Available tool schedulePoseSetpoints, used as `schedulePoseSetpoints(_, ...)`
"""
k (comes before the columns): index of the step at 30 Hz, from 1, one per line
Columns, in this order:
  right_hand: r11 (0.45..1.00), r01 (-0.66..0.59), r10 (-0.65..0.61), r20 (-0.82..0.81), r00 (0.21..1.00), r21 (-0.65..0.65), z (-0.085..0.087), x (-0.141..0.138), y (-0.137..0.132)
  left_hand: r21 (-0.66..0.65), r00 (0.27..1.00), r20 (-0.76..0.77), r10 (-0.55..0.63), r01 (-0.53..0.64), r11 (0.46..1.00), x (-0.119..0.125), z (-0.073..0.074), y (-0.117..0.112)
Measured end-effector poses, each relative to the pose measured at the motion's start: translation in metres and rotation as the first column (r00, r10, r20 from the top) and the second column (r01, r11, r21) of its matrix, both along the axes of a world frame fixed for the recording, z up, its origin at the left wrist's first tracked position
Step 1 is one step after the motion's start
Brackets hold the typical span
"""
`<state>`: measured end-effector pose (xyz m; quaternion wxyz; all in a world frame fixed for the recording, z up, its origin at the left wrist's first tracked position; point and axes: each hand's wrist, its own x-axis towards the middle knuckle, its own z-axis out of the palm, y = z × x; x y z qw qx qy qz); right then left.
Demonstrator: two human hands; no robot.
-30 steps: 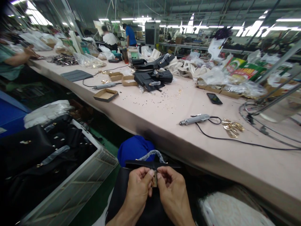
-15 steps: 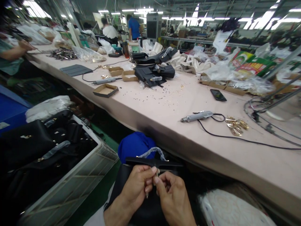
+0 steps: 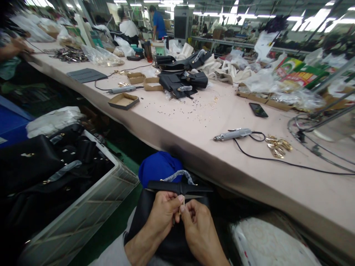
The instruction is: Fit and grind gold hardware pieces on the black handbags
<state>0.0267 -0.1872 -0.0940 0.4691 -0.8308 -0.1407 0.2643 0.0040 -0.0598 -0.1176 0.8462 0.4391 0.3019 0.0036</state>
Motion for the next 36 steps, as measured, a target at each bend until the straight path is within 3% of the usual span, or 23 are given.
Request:
schedulePoseSetpoints(6, 1.000, -0.003, 0.003, 0.019, 1.000, -0.024, -0.005, -0.007, 0.001, 0.025, 0.999, -0.025, 0.023, -0.023, 0.999, 0.001, 0.001, 0.000)
schedulePoseSetpoints(10, 0.998, 0.059, -0.058, 0.070, 0.996, -0.013, -0.008, -0.014, 0.001, 0.035, 0.997, -0.055, 0.047, -0.045, 0.998, -0.001, 0.000, 0.005)
schedulePoseSetpoints(12, 0.997, 0.055, -0.053, -0.033, 0.998, 0.057, -0.008, -0.013, -0.001, -0.002, 1.000, -0.026, 0.004, -0.004, 1.000, -0.004, -0.002, 0.010)
schedulePoseSetpoints(15, 0.977, 0.013, 0.049, -0.285, 0.957, 0.211, -0.007, -0.009, -0.003, -0.090, 0.992, 0.048, -0.116, 0.120, 0.989, -0.010, -0.004, 0.019)
schedulePoseSetpoints(17, 0.964, 0.006, 0.093, -0.355, 0.930, 0.266, -0.007, -0.008, -0.002, -0.100, 0.988, 0.065, -0.141, 0.147, 0.984, -0.013, -0.005, 0.021)
schedulePoseSetpoints(20, 0.981, 0.031, 0.021, -0.264, 0.964, 0.192, -0.010, -0.011, 0.004, -0.047, 0.996, 0.042, -0.084, 0.086, 0.995, -0.015, -0.008, 0.017)
schedulePoseSetpoints(24, 0.997, 0.075, -0.074, 0.036, 0.997, -0.020, -0.015, -0.018, 0.013, 0.047, 0.999, -0.029, 0.040, -0.039, 0.998, -0.012, -0.013, 0.009)
schedulePoseSetpoints(27, 0.997, 0.069, -0.065, 0.119, 0.991, -0.035, -0.015, -0.018, 0.013, 0.055, 0.999, -0.024, 0.025, -0.023, 0.998, -0.010, -0.013, 0.010)
schedulePoseSetpoints(33, 0.995, 0.023, -0.012, -0.119, 0.993, 0.097, -0.019, -0.016, -0.001, -0.121, 0.990, 0.005, -0.138, 0.137, 0.983, -0.011, -0.002, 0.027)
schedulePoseSetpoints(36, 0.987, 0.045, -0.008, -0.232, 0.973, 0.153, -0.024, -0.016, -0.003, -0.132, 0.985, 0.007, -0.172, 0.172, 0.976, -0.010, -0.002, 0.027)
